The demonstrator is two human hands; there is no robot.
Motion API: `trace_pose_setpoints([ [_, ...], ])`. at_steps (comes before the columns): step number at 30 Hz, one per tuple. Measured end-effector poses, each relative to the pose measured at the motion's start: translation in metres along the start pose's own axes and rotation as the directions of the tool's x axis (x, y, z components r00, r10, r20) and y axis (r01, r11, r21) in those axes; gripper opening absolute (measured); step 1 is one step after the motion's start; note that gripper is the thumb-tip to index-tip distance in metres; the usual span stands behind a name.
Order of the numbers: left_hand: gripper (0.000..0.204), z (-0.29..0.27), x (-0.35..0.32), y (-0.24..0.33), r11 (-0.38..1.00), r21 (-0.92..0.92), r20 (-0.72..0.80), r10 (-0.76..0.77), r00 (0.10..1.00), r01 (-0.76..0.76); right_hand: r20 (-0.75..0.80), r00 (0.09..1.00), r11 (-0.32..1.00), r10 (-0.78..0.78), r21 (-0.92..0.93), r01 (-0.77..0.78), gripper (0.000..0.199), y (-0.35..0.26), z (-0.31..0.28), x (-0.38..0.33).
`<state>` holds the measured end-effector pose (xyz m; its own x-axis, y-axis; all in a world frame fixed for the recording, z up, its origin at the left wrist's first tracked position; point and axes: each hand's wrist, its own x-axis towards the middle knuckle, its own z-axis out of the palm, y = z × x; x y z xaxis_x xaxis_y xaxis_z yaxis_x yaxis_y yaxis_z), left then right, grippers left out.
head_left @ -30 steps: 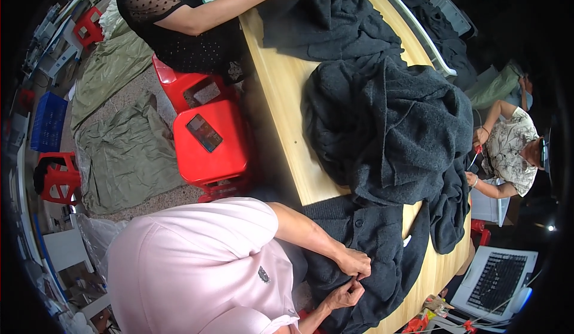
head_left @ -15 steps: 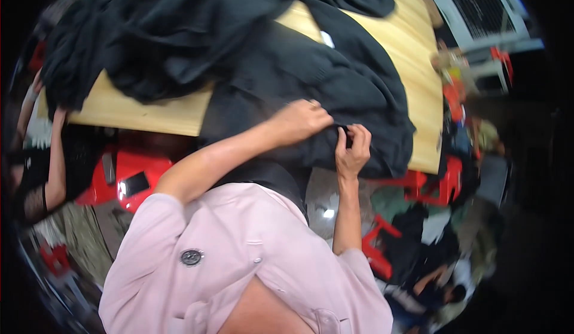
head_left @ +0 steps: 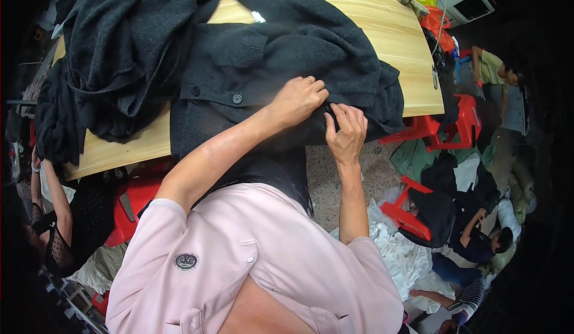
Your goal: The person is buttoning up dark grey knitted cardigans at a processing table.
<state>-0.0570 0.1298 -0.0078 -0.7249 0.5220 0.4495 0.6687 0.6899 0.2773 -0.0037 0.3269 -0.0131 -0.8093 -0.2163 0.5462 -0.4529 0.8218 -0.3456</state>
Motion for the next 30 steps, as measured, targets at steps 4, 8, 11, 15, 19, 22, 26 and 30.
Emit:
trace_pose_setpoints([
  [4,0.006,0.014,0.010,0.006,0.992,-0.099,-0.051,-0.086,0.995,0.081,0.089,0.996,0.999,-0.008,-0.037,0.011,0.020,0.004,0.004,0.009],
  [8,0.020,0.014,0.008,0.007,0.811,-0.432,0.049,-0.416,0.908,0.395,0.011,0.995,0.991,-0.095,0.098,0.094,0.017,0.016,0.002,0.020],
  [11,0.022,0.012,0.008,0.004,0.812,-0.471,0.088,-0.346,0.934,0.345,-0.035,0.976,0.971,-0.216,0.095,0.218,0.015,0.020,0.001,0.020],
  [15,0.022,0.017,0.009,-0.002,0.742,-0.519,0.174,-0.395,0.902,0.425,-0.083,0.943,0.944,-0.322,0.053,0.327,0.013,0.029,0.005,0.015],
  [19,0.016,0.031,0.005,-0.001,0.804,-0.508,0.027,-0.344,0.939,0.309,0.021,0.944,0.944,-0.330,0.017,0.330,0.021,0.048,0.011,0.005],
  [22,0.015,0.040,0.001,0.010,0.919,-0.250,0.040,-0.304,0.952,0.305,0.039,0.931,0.929,-0.363,-0.063,0.365,0.021,0.051,0.015,0.001],
  [26,0.019,0.055,-0.003,0.006,0.833,-0.480,-0.004,-0.314,0.949,0.274,0.014,0.933,0.927,-0.359,0.125,0.355,0.010,0.044,0.018,0.010],
  [30,0.018,0.057,-0.012,-0.002,0.847,-0.520,-0.067,-0.172,0.983,0.113,0.104,0.862,0.868,-0.496,0.027,0.496,0.027,0.036,0.004,0.027],
])
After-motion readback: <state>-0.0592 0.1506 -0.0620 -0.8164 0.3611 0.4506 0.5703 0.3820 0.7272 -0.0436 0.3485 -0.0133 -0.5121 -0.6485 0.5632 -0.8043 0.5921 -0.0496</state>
